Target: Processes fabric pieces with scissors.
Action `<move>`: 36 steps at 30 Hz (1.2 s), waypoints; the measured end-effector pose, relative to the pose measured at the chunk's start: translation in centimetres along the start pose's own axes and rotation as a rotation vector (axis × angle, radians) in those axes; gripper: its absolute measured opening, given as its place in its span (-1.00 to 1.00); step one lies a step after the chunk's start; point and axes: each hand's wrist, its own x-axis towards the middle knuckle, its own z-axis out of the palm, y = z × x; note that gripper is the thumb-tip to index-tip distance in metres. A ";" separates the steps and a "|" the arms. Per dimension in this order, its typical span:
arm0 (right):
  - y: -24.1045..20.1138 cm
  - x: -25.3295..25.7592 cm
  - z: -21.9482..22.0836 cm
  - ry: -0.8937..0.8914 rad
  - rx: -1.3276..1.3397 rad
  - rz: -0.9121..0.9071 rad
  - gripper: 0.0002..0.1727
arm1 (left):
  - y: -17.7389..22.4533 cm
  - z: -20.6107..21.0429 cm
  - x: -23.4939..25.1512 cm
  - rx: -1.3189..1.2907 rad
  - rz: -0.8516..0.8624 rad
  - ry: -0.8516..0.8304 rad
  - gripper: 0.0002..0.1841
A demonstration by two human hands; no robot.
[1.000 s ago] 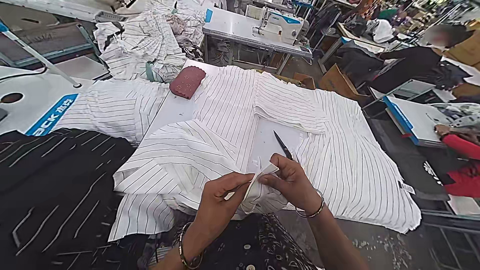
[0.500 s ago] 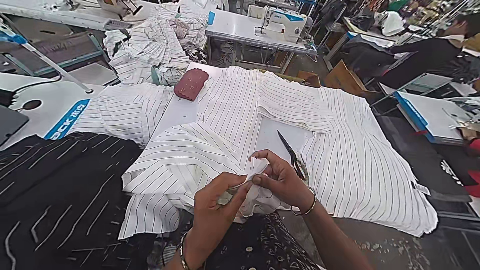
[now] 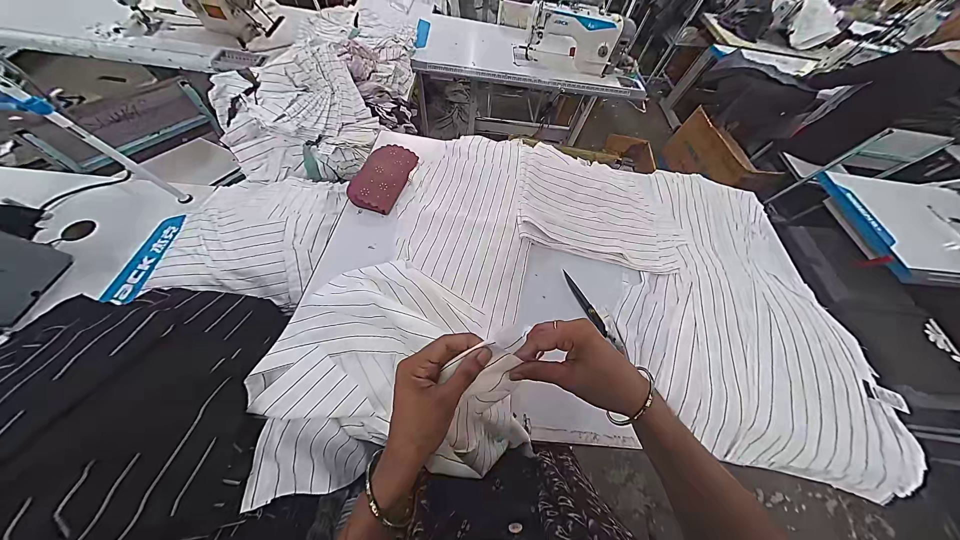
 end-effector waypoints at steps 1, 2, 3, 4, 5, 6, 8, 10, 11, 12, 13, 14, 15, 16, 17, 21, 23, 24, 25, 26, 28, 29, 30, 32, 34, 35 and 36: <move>0.3 0.2 0.2 0.017 0.011 0.002 -0.81 | 0.1 0.1 0.4 -0.045 -0.079 -0.001 -0.94; 0.6 0.5 0.5 0.036 0.021 0.008 -0.81 | 0.1 0.2 0.8 -0.104 -0.167 0.000 -0.92; 1.0 0.9 1.0 0.059 0.029 0.015 -0.82 | 0.1 0.2 1.2 -0.159 -0.252 0.000 -0.90; 1.4 1.2 1.5 0.081 0.043 0.031 -0.83 | 0.0 0.2 1.5 -0.205 -0.325 -0.006 -0.87; 2.1 1.4 2.2 0.098 0.061 0.059 -0.85 | -0.2 0.1 1.6 -0.238 -0.382 -0.015 -0.84; 2.9 1.5 3.1 0.116 0.073 0.092 -0.87 | -0.5 -0.1 1.7 -0.262 -0.426 -0.020 -0.82; 5.3 0.8 4.8 0.113 0.050 0.163 -0.86 | -1.2 -0.5 1.6 -0.280 -0.487 -0.028 -0.81; 8.0 -1.3 5.4 0.041 -0.016 0.311 -0.80 | -2.1 -1.0 1.0 -0.323 -0.525 -0.056 -0.82; 9.2 -2.6 5.0 0.032 -0.072 0.379 -0.78 | -2.2 -1.2 0.7 -0.351 -0.530 -0.066 -0.80; 10.2 -4.1 4.3 0.051 -0.153 0.451 -0.77 | -2.3 -1.5 0.4 -0.376 -0.524 -0.080 -0.75; 11.1 -5.8 3.3 0.095 -0.242 0.544 -0.75 | -2.2 -1.7 0.1 -0.386 -0.514 -0.094 -0.70; 11.9 -7.4 2.4 0.162 -0.331 0.646 -0.74 | -2.2 -2.0 -0.1 -0.391 -0.499 -0.103 -0.66; 12.6 -8.8 1.5 0.237 -0.408 0.749 -0.71 | -2.1 -2.1 -0.3 -0.398 -0.480 -0.109 -0.63; 13.2 -10.1 0.8 0.300 -0.456 0.833 -0.66 | -2.0 -2.2 -0.3 -0.401 -0.463 -0.119 -0.61; 13.7 -11.1 0.4 0.354 -0.481 0.880 -0.62 | -1.9 -2.2 -0.3 -0.403 -0.445 -0.131 -0.60; 14.1 -12.0 0.6 0.362 -0.548 0.944 -0.49 | -0.9 -1.5 0.0 -0.319 -0.384 -0.149 -0.66; 14.0 -11.6 0.7 0.379 -0.582 0.965 -0.41 | -0.3 -1.2 0.1 -0.282 -0.335 -0.152 -0.69; 14.3 -11.5 0.3 0.389 -0.598 0.981 -0.38 | -0.1 -1.1 0.2 -0.271 -0.311 -0.154 -0.70; 14.5 -11.5 -0.2 0.366 -0.607 1.023 -0.36 | 0.0 -0.9 0.2 -0.268 -0.297 -0.152 -0.72; 14.7 -11.4 -0.7 0.306 -0.615 1.077 -0.37 | 0.0 -0.8 0.3 -0.266 -0.294 -0.155 -0.74; 14.4 -11.1 -2.1 0.172 -0.558 1.123 -0.42 | 0.2 -0.3 0.3 -0.245 -0.291 -0.167 -0.78; 14.1 -11.1 -2.8 0.155 -0.441 1.085 -0.50 | 0.3 -0.1 0.3 -0.240 -0.295 -0.173 -0.80; 13.6 -11.2 -2.8 0.201 -0.233 1.012 -0.62 | 0.4 0.1 0.4 -0.229 -0.297 -0.184 -0.81; 11.2 -11.6 -1.4 0.325 0.305 0.863 -0.83 | 0.7 0.3 0.5 -0.217 -0.294 -0.208 -0.80; 7.7 -12.2 0.4 0.305 0.630 0.717 -0.87 | 0.8 0.5 0.8 -0.223 -0.288 -0.224 -0.79; 6.1 -12.8 1.4 0.275 0.689 0.638 -0.90 | 0.8 0.6 0.9 -0.223 -0.286 -0.231 -0.79; 4.7 -13.6 2.4 0.258 0.722 0.572 -0.93 | 0.7 0.6 0.9 -0.220 -0.285 -0.234 -0.79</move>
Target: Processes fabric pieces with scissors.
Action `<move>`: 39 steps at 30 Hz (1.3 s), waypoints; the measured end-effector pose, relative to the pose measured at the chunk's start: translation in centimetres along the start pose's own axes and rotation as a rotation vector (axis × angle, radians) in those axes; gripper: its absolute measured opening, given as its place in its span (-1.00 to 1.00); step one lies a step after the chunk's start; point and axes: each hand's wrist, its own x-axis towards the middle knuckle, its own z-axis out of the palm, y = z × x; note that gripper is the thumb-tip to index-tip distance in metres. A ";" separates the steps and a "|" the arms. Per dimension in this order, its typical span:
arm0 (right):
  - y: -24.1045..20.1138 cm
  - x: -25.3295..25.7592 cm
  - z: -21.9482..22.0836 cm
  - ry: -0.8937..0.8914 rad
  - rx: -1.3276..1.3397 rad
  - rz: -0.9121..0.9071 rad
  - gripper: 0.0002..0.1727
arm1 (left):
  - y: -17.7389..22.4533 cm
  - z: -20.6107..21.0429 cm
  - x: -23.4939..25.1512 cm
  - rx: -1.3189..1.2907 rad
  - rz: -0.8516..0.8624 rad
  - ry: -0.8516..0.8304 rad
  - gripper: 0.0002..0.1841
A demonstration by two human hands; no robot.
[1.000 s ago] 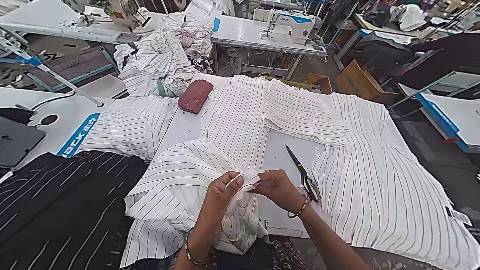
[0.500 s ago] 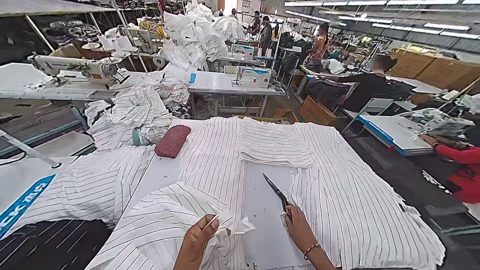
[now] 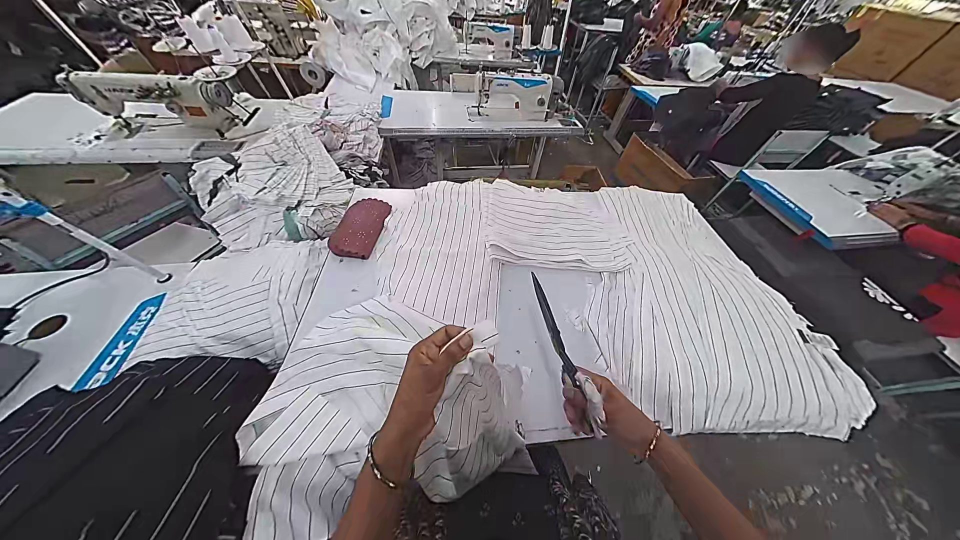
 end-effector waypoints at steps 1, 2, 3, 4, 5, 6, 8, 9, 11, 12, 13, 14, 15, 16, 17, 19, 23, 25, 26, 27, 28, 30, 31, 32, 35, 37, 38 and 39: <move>0.2 -1.4 0.8 -0.034 -0.001 -0.032 -0.88 | 0.0 0.0 0.1 0.011 0.006 0.002 -0.79; 0.5 -2.8 1.1 -0.066 -0.027 -0.045 -0.78 | 0.1 0.1 0.2 0.021 0.015 0.006 -0.79; 0.8 -3.9 1.1 -0.099 -0.071 -0.046 -0.69 | 0.2 0.1 0.4 0.028 0.024 0.012 -0.79; 1.0 -4.9 0.8 -0.145 -0.122 -0.039 -0.60 | 0.2 0.2 0.5 0.023 0.035 0.015 -0.79; 1.1 -5.7 0.4 -0.193 -0.174 -0.030 -0.53 | 0.3 0.3 0.6 0.026 0.043 0.013 -0.79; 1.0 -6.2 0.1 -0.221 -0.241 -0.028 -0.47 | 0.4 0.4 0.6 0.037 0.052 0.007 -0.80; 0.0 -6.8 0.0 -0.210 -0.387 -0.032 -0.37 | 0.5 0.9 0.5 0.076 0.080 -0.023 -0.82; -0.8 -6.7 0.2 -0.191 -0.442 -0.026 -0.35 | 0.6 1.2 0.4 0.098 0.096 -0.040 -0.84; -2.3 -6.1 0.4 -0.172 -0.548 -0.046 -0.35 | 0.6 1.8 0.1 0.148 0.135 -0.065 -0.87; -2.9 -5.7 0.5 -0.163 -0.598 -0.063 -0.36 | 0.7 2.0 -0.1 0.172 0.157 -0.065 -0.90; -3.3 -5.3 0.7 -0.162 -0.635 -0.080 -0.36 | 0.7 2.2 -0.3 0.195 0.180 -0.050 -0.92; -3.6 -5.0 0.8 -0.166 -0.658 -0.094 -0.37 | 0.8 2.4 -0.4 0.217 0.204 -0.021 -0.93; -3.7 -4.8 0.9 -0.167 -0.668 -0.109 -0.38 | 1.0 2.5 -0.5 0.238 0.224 0.012 -0.93; -3.6 -4.6 1.0 -0.168 -0.670 -0.125 -0.39 | 1.1 2.6 -0.6 0.260 0.240 0.046 -0.94; -3.4 -4.5 1.1 -0.167 -0.665 -0.139 -0.40 | 1.3 2.6 -0.8 0.279 0.251 0.077 -0.95; -2.8 -4.2 1.2 -0.157 -0.656 -0.168 -0.45 | 1.5 2.7 -0.9 0.302 0.271 0.127 -0.95; -2.2 -3.8 1.6 -0.111 -0.625 -0.196 -0.57 | 1.4 2.7 -0.7 0.306 0.303 0.162 -0.95; -1.9 -3.7 1.7 -0.087 -0.627 -0.210 -0.59 | 1.4 2.6 -0.3 0.311 0.302 0.163 -0.95; -1.8 -3.5 1.7 -0.083 -0.628 -0.215 -0.59 | 1.4 2.6 -0.1 0.312 0.300 0.159 -0.95; -1.8 -3.4 1.7 -0.082 -0.621 -0.221 -0.59 | 1.4 2.6 0.1 0.315 0.298 0.154 -0.95; -1.8 -3.1 1.7 -0.084 -0.605 -0.228 -0.58 | 1.4 2.6 0.3 0.320 0.293 0.147 -0.95; -1.9 -2.5 1.8 -0.106 -0.573 -0.247 -0.54 | 1.3 2.6 0.6 0.337 0.271 0.119 -0.96; -1.9 -2.0 1.9 -0.121 -0.573 -0.263 -0.50 | 1.2 2.8 0.7 0.346 0.255 0.099 -0.95; -2.1 -1.6 2.1 -0.131 -0.591 -0.277 -0.45 | 1.1 3.0 0.8 0.358 0.238 0.083 -0.95; -2.2 -0.5 2.6 -0.111 -0.622 -0.310 -0.40 | 0.7 3.4 1.3 0.346 0.208 0.074 -0.95; -1.8 0.3 2.9 -0.076 -0.592 -0.331 -0.50 | 0.5 3.1 2.0 0.322 0.205 0.085 -0.95; -1.6 0.7 2.9 -0.061 -0.578 -0.351 -0.54 | 0.3 2.9 2.4 0.307 0.203 0.089 -0.95; -1.4 1.1 3.0 -0.040 -0.575 -0.375 -0.55 | 0.2 2.8 2.8 0.292 0.198 0.091 -0.94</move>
